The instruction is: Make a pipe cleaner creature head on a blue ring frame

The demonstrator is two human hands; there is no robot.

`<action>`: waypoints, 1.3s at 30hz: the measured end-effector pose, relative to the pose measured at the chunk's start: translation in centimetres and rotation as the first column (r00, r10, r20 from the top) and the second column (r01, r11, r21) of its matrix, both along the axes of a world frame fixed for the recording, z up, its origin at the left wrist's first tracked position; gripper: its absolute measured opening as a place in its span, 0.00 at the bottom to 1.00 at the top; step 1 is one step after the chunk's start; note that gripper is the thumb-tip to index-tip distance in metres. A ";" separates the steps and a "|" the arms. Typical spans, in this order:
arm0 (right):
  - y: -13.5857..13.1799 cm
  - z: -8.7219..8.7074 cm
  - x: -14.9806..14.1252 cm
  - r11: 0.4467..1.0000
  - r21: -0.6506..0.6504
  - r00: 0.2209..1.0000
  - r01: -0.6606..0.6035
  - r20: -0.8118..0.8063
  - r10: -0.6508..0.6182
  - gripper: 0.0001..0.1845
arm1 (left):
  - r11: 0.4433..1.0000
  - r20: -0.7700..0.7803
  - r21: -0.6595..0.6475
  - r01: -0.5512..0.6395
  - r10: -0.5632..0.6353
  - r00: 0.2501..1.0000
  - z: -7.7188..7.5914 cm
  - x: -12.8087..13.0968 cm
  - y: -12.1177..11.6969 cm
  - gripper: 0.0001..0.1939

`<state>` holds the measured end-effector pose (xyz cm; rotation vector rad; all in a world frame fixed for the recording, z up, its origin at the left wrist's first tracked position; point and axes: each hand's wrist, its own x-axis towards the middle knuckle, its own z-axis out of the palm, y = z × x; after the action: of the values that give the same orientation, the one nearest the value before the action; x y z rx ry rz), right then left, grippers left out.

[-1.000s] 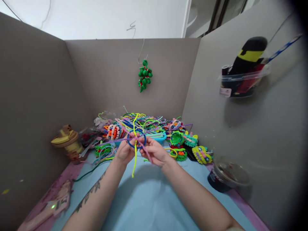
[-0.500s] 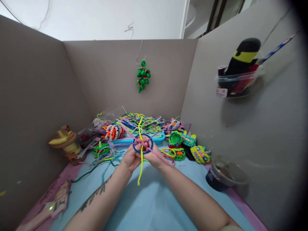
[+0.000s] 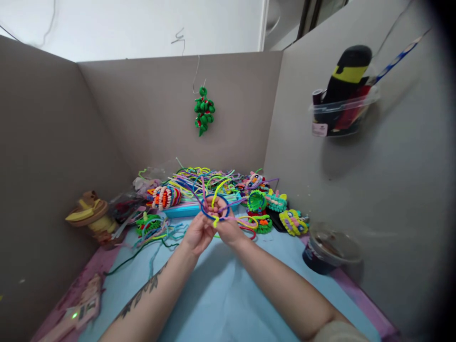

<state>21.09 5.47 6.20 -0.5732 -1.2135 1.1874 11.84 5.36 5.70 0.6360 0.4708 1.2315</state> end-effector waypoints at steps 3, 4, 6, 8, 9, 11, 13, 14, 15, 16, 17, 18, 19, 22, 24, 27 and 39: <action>0.1 0.1 0.3 1.000 0.030 1.000 -0.001 -0.004 0.001 0.22 | 0.999 -0.006 0.029 0.013 -0.013 1.000 -0.3 0.0 0.0 0.13; 0.1 0.1 0.3 1.000 0.030 1.000 -0.003 -0.015 0.004 0.22 | 0.999 -0.015 0.037 0.021 -0.020 1.000 -0.4 0.1 0.1 0.14; 0.2 0.2 0.4 0.999 0.035 0.999 -0.014 -0.048 0.015 0.24 | 0.998 -0.030 0.049 0.032 -0.031 0.999 -0.6 0.0 0.2 0.17; 0.4 0.2 0.4 0.998 0.046 0.996 -0.033 -0.084 0.036 0.25 | 0.998 -0.031 0.049 0.040 -0.038 0.999 -0.9 0.0 0.4 0.18; 0.4 0.3 0.4 0.998 0.051 0.994 -0.044 -0.099 0.049 0.25 | 0.998 -0.027 0.045 0.041 -0.040 0.999 -1.1 -0.1 0.5 0.17; 0.6 0.2 0.4 0.997 0.049 0.990 -0.055 -0.124 0.061 0.25 | 0.998 -0.019 0.037 0.045 -0.044 0.999 -1.5 -0.1 0.7 0.15; 0.7 0.2 0.5 0.998 0.035 0.988 -0.061 -0.140 0.065 0.24 | 0.998 -0.018 0.035 0.049 -0.048 0.999 -1.9 -0.2 0.8 0.12; 0.8 0.2 0.5 0.998 0.030 0.987 -0.064 -0.145 0.068 0.24 | 0.998 -0.021 0.036 0.050 -0.049 0.999 -2.1 -0.2 0.9 0.10; 0.8 0.1 0.5 0.997 0.024 0.986 -0.070 -0.149 0.073 0.25 | 0.998 -0.025 0.038 0.053 -0.052 0.998 -2.2 -0.3 0.9 0.09; 0.9 0.2 0.5 0.997 0.018 0.985 -0.075 -0.152 0.076 0.25 | 0.997 -0.031 0.043 0.060 -0.059 0.998 -2.3 -0.3 0.9 0.08; 1.0 0.2 0.6 0.997 0.010 0.984 -0.076 -0.158 0.077 0.25 | 0.996 -0.037 0.047 0.070 -0.069 0.997 -2.3 -0.5 0.9 0.08; 1.1 0.3 0.7 0.997 -0.004 0.983 -0.076 -0.171 0.074 0.25 | 0.995 -0.043 0.054 0.081 -0.079 0.996 -2.3 -0.6 0.9 0.08; 1.2 0.5 0.9 0.997 -0.024 0.980 -0.075 -0.189 0.069 0.25 | 0.994 -0.053 0.064 0.090 -0.086 0.995 -2.1 -0.9 1.0 0.10; 1.5 1.2 1.9 0.986 -0.108 0.959 -0.124 -0.267 0.091 0.24 | 0.993 -0.146 0.108 0.046 -0.029 0.989 -1.2 -1.8 1.3 0.16; 1.7 1.5 2.8 0.944 -0.194 0.934 -0.268 -0.292 0.205 0.23 | 0.982 -0.264 0.185 -0.046 0.095 0.960 -0.3 -2.5 1.6 0.17; 1.8 1.5 4.0 0.798 -0.332 0.861 -0.502 -0.275 0.427 0.20 | 0.912 -0.404 0.397 -0.101 0.272 0.874 1.3 -3.6 1.7 0.19; 1.3 1.1 3.3 0.584 -0.410 0.699 -0.701 -0.229 0.677 0.29 | 0.823 -0.659 0.557 0.110 0.357 0.662 4.2 -5.1 0.1 0.10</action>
<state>24.40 6.73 7.32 -0.4110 -1.1302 2.2091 6.77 5.47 9.86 1.6896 0.8611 1.2062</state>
